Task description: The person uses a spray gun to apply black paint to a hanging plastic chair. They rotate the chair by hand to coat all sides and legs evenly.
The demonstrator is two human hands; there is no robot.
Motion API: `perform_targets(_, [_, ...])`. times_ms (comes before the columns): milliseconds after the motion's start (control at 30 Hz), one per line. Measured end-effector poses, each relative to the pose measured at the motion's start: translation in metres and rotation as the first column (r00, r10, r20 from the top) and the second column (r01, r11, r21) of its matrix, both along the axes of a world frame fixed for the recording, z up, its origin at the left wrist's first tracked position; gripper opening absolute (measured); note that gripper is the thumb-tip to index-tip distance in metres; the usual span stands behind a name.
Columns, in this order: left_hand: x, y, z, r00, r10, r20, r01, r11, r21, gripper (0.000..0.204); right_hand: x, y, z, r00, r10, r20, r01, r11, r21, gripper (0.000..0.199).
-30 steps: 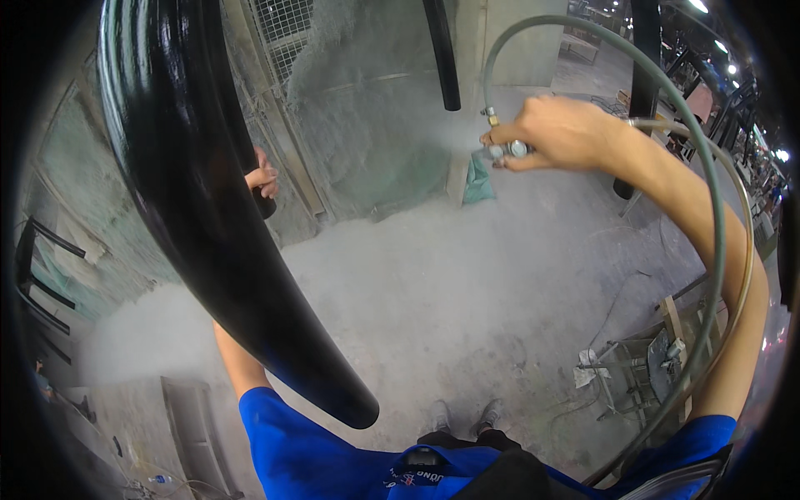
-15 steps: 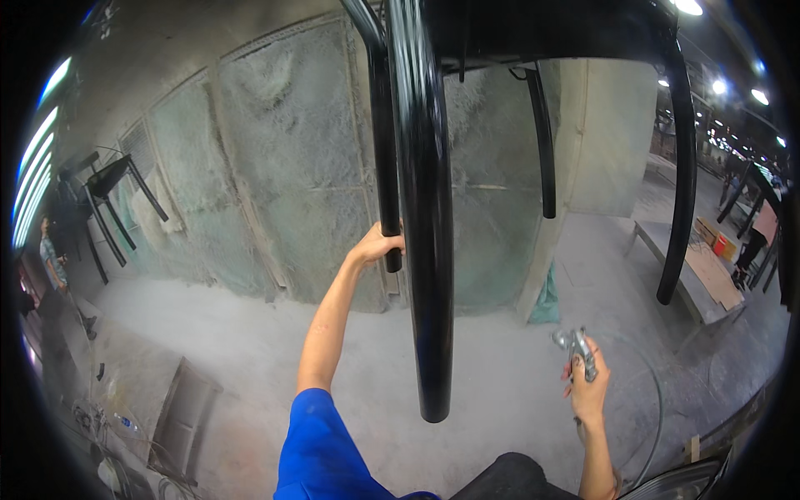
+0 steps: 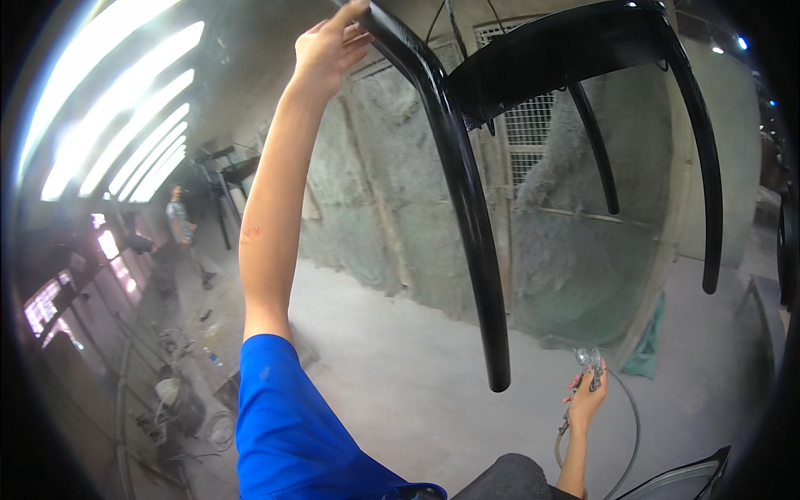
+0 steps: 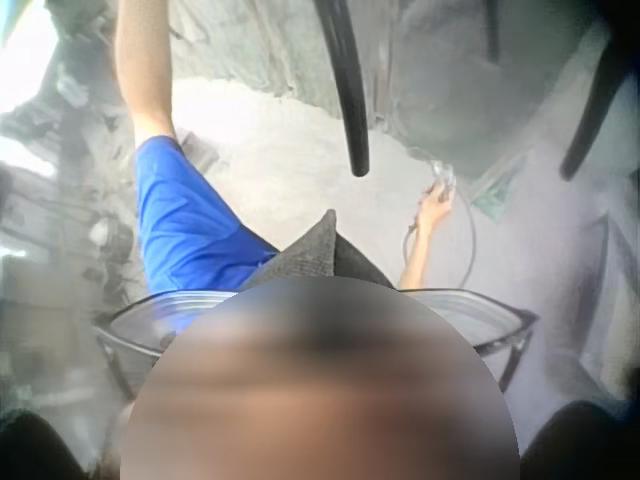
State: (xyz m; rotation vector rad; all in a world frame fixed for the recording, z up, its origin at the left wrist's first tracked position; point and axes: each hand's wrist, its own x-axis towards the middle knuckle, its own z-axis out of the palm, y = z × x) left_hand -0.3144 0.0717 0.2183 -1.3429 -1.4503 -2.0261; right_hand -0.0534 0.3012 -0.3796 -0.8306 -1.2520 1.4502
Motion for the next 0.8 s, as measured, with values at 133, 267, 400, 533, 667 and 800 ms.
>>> perform_targets(133, [0.009,0.001,0.019,0.985,0.166,-0.045,-0.167,0.986,-0.016,0.05,-0.032,0.016,0.004,0.988,0.126,-0.085,-0.126,0.992,0.011,0.042])
perform_targets(267, [0.004,-0.021,0.037,0.994,0.103,-0.044,-0.108,0.987,-0.121,0.04,-0.057,0.023,0.03,0.974,0.131,-0.184,-0.155,0.981,-0.119,0.041])
perform_targets(400, [0.013,-0.036,0.034,0.963,0.245,-0.108,-0.26,0.952,-0.159,0.043,-0.079,0.017,0.097,0.842,0.317,-0.437,-0.396,0.913,-0.101,0.028])
perform_targets(533, [0.028,-0.053,0.028,0.951,0.264,-0.163,-0.3,0.918,-0.261,0.051,-0.103,-0.001,0.179,0.538,0.464,-0.704,-0.626,0.779,0.036,0.031])
perform_targets(667, [0.026,-0.078,0.042,0.876,0.391,-0.283,-0.473,0.815,-0.336,0.054,-0.143,-0.018,0.218,0.396,0.527,-0.752,-0.75,0.658,0.066,0.032])
perform_targets(800, [0.007,-0.095,0.077,0.916,0.39,-0.095,-0.397,0.844,-0.361,0.05,-0.186,-0.025,0.198,0.503,0.531,-0.682,-0.765,0.641,-0.065,0.031])
